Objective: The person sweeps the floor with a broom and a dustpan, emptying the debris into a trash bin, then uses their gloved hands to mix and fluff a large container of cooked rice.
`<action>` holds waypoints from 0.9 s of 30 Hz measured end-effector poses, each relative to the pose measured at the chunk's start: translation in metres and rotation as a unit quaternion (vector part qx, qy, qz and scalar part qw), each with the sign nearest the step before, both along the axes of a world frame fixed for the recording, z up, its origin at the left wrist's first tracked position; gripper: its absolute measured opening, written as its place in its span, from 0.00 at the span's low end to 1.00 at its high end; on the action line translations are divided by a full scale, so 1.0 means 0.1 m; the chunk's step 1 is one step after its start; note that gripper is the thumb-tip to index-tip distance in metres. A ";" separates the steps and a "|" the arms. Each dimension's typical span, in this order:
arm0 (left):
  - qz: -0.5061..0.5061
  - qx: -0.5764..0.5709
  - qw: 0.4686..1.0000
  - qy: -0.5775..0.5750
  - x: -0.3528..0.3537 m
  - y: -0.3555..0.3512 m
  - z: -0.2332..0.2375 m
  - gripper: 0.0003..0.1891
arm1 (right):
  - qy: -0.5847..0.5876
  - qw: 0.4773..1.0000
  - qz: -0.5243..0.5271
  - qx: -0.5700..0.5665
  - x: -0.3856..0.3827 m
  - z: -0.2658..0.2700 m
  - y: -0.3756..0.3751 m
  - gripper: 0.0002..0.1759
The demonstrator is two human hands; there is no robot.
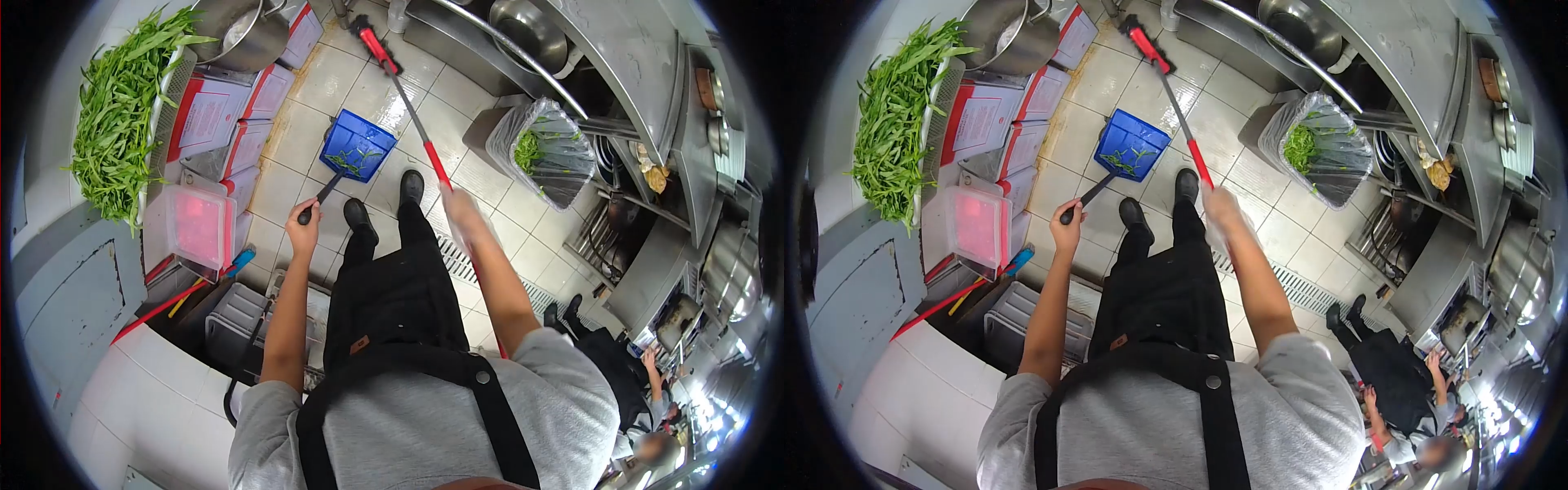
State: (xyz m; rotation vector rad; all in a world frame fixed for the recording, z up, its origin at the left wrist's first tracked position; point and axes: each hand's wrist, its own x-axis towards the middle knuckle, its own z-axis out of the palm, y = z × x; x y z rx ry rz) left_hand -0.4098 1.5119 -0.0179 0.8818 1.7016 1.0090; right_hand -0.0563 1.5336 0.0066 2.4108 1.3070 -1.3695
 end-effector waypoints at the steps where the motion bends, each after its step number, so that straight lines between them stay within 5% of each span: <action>1: 0.002 -0.001 1.000 0.000 0.03 -0.05 -0.04 0.06 | -0.039 0.999 0.032 0.003 0.00 -0.18 0.18 0.41; 5: -0.001 0.034 0.999 0.021 0.12 0.01 -0.07 0.08 | 0.072 0.974 -0.144 -0.161 -0.39 0.59 0.03 0.35; 7: 0.001 0.033 0.999 0.017 0.17 0.02 -0.02 0.09 | 0.256 0.892 -0.297 -0.226 -0.33 0.52 -0.44 0.27; 8: 0.002 0.036 0.999 0.013 0.19 0.03 -0.02 0.09 | 0.299 0.896 -0.281 -0.172 -0.32 0.91 -0.49 0.27; 12: 0.038 0.013 0.999 0.000 -0.01 0.03 -0.02 0.09 | 0.275 0.895 -0.261 -0.235 -0.40 0.95 -0.71 0.28; 15: 0.055 -0.010 0.998 0.002 -0.13 -0.18 0.03 0.10 | 0.223 0.921 -0.302 -0.102 -0.54 0.51 -0.32 0.26; 16: 0.062 0.000 0.998 -0.007 -0.12 -0.22 0.04 0.10 | 0.158 0.960 -0.227 -0.055 -0.50 0.17 -0.16 0.26; 17: 0.064 -0.001 0.998 -0.006 -0.11 -0.25 0.04 0.10 | 0.099 0.986 -0.115 -0.063 -0.47 0.00 0.12 0.27; 20: 0.069 -0.007 0.998 0.002 -0.08 -0.31 0.05 0.10 | 0.085 0.979 -0.150 -0.106 -0.68 0.24 0.50 0.28; 23: 0.063 0.010 0.998 0.020 -0.05 -0.27 0.02 0.09 | 0.180 0.972 -0.128 -0.082 -0.54 -0.50 -0.27 0.28; 24: 0.062 0.011 0.998 0.018 -0.07 -0.26 0.04 0.09 | 0.258 0.917 -0.228 -0.201 -0.61 0.44 -0.18 0.28; 27: 0.055 -0.017 0.998 -0.024 -0.11 -0.17 0.04 0.07 | 0.332 0.869 -0.293 -0.219 -0.46 0.99 -0.60 0.28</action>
